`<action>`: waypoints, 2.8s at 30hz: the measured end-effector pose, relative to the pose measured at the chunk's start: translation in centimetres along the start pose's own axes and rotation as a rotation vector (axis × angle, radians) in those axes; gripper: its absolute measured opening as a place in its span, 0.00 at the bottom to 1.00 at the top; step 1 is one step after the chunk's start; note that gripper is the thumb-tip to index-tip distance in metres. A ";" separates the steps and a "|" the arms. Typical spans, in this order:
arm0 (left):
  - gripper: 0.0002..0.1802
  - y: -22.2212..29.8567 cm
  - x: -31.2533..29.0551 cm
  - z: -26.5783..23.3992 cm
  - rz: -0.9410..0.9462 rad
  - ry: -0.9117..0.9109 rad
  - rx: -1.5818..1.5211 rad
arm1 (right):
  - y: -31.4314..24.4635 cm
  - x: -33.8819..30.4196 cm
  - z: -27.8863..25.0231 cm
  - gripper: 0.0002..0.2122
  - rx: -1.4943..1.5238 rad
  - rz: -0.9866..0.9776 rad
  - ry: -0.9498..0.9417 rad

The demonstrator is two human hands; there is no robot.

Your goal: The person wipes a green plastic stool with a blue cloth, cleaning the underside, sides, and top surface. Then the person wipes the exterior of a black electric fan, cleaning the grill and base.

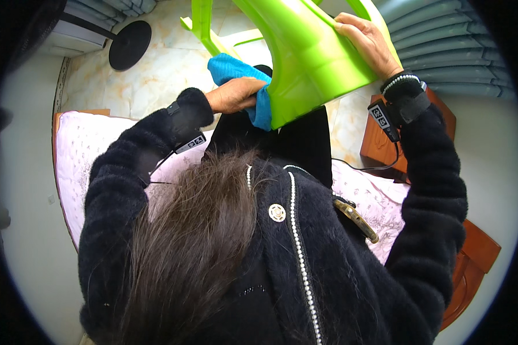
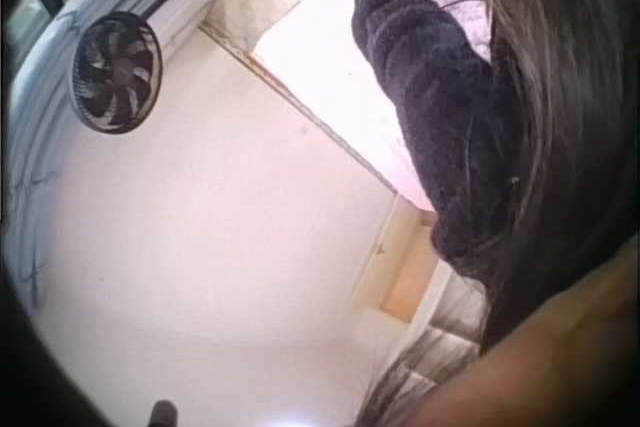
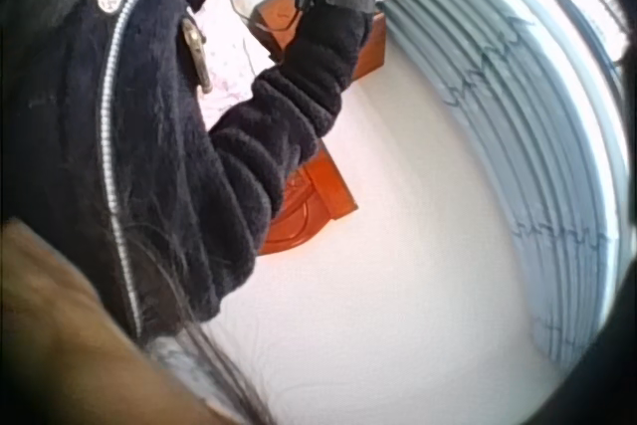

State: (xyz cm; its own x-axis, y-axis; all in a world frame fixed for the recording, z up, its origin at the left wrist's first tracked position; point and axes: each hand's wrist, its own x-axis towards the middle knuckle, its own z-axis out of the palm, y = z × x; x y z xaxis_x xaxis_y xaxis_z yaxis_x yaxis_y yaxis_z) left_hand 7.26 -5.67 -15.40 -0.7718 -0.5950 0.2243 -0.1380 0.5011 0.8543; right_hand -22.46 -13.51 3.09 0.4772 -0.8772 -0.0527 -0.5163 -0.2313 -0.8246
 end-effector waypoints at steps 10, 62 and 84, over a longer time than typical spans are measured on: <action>0.14 -9.2 -0.4 -11.6 0.046 -0.193 1.061 | -0.4 -0.2 0.6 0.11 -0.058 -0.021 0.041; 0.20 7.3 0.2 -9.9 0.033 0.145 0.957 | -6.4 -5.1 4.4 0.11 -0.866 -0.697 0.117; 0.17 7.7 5.4 -12.6 -0.010 0.176 0.886 | -2.0 -2.1 4.1 0.16 -0.906 -0.511 0.202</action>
State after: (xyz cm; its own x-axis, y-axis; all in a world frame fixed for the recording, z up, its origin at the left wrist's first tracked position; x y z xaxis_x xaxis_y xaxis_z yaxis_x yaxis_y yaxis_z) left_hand 9.83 -12.92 -1.77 -0.6720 -0.6530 0.3492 -0.6279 0.7525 0.1988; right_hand -19.55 -9.46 2.58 0.7032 -0.6216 0.3452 -0.6649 -0.7469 0.0096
